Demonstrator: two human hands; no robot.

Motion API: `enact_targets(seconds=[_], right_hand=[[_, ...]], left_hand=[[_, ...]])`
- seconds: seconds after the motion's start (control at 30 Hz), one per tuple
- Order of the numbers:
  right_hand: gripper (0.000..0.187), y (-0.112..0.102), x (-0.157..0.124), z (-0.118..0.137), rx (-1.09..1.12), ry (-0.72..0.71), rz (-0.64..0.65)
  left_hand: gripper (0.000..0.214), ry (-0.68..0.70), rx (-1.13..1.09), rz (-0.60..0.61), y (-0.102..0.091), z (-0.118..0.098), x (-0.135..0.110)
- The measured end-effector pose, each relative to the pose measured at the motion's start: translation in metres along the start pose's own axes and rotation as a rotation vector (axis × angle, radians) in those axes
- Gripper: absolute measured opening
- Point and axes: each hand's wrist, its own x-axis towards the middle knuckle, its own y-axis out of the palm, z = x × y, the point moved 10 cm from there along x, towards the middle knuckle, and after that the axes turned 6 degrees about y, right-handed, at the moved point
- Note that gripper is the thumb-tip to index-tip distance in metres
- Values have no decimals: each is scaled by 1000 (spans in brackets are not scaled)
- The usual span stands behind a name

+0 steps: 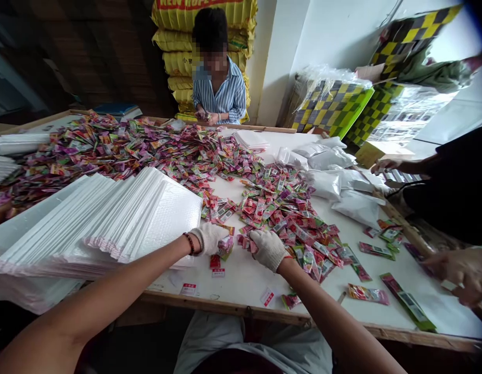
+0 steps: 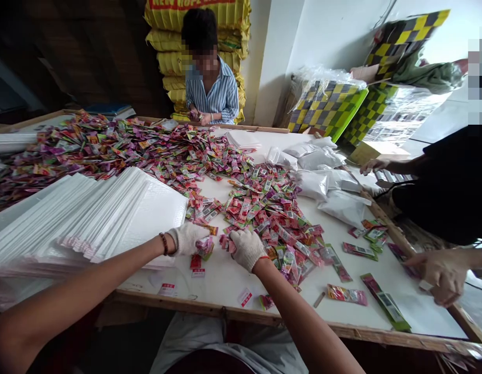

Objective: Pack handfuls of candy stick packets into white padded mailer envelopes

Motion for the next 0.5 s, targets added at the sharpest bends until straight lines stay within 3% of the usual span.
enact_targets(seconds=[0.1, 0.2, 0.33, 0.4, 0.5], right_hand=[[29, 11, 13, -4, -18, 73, 65], [29, 20, 10, -8, -30, 118, 104], [23, 20, -7, -3, -73, 48, 68], [21, 20, -11, -2, -93, 24, 66], [18, 15, -1, -4, -70, 37, 56]], left_hand=[[25, 7, 97, 72, 26, -3, -2], [21, 73, 144, 25, 33, -14, -6], [19, 159, 135, -116, 18, -29, -15], [20, 100, 79, -148, 6, -23, -16], [18, -79, -19, -210, -18, 4, -10]])
